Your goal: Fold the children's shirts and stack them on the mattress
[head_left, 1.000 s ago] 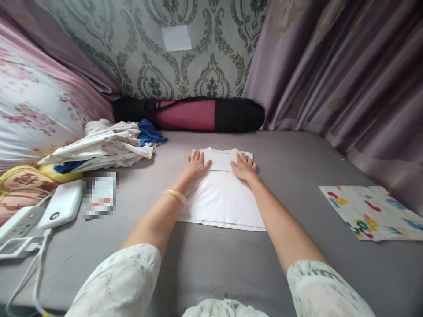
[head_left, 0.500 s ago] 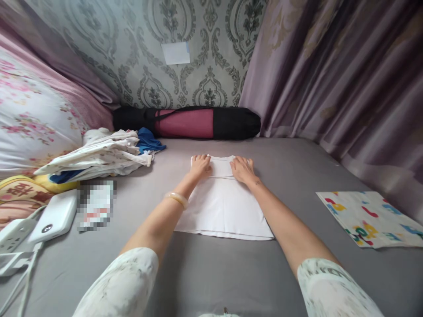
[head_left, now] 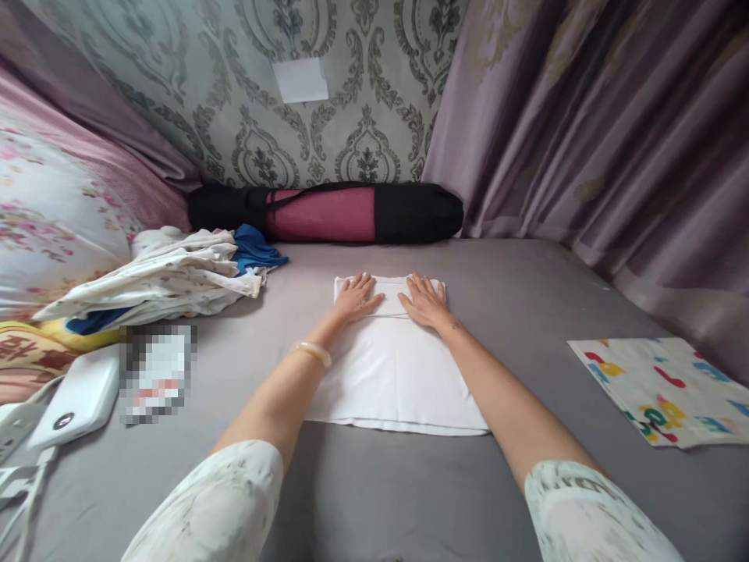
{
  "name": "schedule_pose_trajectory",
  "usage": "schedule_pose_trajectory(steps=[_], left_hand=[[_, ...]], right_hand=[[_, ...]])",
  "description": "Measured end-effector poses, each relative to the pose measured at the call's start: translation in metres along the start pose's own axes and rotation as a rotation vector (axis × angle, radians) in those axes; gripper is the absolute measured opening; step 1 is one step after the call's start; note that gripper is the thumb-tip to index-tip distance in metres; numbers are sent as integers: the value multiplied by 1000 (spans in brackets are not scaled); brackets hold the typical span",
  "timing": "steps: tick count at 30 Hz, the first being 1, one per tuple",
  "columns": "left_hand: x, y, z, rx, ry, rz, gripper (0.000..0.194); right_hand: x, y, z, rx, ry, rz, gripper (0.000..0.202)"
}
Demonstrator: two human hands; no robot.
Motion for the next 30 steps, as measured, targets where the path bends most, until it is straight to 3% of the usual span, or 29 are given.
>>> schedule_pose_trajectory(steps=[4, 10, 15, 21, 25, 30], left_hand=[[5, -5, -1, 57, 35, 33, 63], [29, -33, -18, 221, 115, 159, 54], [53, -29, -57, 89, 235, 164, 59], [69, -27, -114, -30, 278, 89, 60], [64, -33, -150, -59, 306, 15, 60], [45, -58, -190, -37, 347, -97, 59]], right_hand=[[0, 1, 1, 33, 1, -19, 63], [-12, -13, -11, 82, -48, -12, 58], [-47, -23, -57, 33, -253, 24, 57], [-64, -23, -117, -104, -323, 113, 59], [-64, -32, -153, -168, -368, 133, 60], [-44, -46, -190, -217, -380, 155, 59]])
Point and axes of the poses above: each hand's wrist, its own z-axis towards the middle knuckle, its own y-axis out of the palm, x = y × z, the point moved 10 cm from there along z, towards the middle knuckle, and after that the axes turned 12 degrees about x, right-handed, at the moved point
